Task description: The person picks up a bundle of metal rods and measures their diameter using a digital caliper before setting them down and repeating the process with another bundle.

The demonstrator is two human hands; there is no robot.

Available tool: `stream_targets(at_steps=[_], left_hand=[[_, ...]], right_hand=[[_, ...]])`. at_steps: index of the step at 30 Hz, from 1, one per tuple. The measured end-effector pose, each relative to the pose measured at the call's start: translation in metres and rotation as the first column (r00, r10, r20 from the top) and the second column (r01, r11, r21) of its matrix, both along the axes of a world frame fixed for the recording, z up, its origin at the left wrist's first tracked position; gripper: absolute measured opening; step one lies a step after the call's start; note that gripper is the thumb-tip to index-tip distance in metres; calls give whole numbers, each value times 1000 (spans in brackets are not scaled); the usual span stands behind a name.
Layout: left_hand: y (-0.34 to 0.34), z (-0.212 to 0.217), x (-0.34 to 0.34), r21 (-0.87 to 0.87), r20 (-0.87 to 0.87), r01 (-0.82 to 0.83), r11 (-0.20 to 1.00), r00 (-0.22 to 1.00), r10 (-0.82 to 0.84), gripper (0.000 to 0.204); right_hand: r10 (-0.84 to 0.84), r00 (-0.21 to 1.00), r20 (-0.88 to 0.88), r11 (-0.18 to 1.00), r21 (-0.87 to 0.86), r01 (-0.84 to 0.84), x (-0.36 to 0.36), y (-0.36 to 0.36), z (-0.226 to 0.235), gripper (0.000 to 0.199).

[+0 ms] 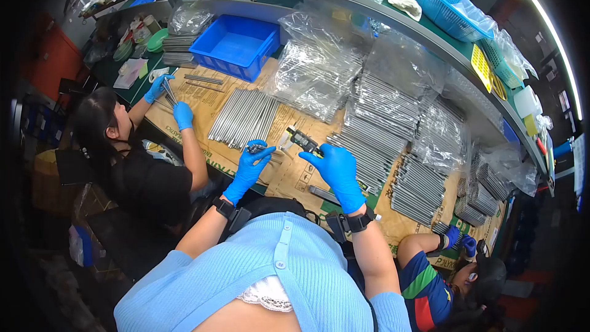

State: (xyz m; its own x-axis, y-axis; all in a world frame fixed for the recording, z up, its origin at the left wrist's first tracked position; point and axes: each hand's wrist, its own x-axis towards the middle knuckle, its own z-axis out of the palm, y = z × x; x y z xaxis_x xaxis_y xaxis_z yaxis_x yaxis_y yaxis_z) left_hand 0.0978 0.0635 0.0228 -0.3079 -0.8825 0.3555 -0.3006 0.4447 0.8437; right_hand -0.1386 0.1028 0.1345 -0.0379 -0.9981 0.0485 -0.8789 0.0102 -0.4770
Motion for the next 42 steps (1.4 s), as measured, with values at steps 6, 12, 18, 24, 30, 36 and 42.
stream_targets(at_steps=[6, 12, 18, 24, 30, 36, 42], left_hand=[[-7, -2, -14, -37, -56, -40, 999, 998, 38, 34], [-28, -15, -24, 24, -112, -4, 1000, 994, 7, 34], [-50, -16, -62, -119, 35, 53, 991, 998, -49, 31], [-59, -31, -136, -177, 188, 437, 882, 894, -406, 15], [-62, -81, -215, 64, 714, 802, 594, 379, -589, 12], [-39, -84, -330, -83, 752, 919, 384, 311, -582, 13], [-24, -83, -364, -37, 715, 882, 469, 351, -604, 22]], right_hand=[[-53, 998, 24, 998, 47, 52, 15, -29, -6, 53], [-82, 996, 44, 997, -1, 82, 33, -33, -25, 53], [-239, 961, 139, 965, 143, 219, 5, -25, -42, 52], [-593, 776, 213, 805, 164, 570, -70, 25, -84, 47], [-821, 525, 225, 568, 231, 790, -131, 150, -98, 50], [-904, 394, 168, 427, 293, 855, -121, 244, -133, 46], [-916, 364, 171, 400, 290, 870, -96, 255, -125, 44]])
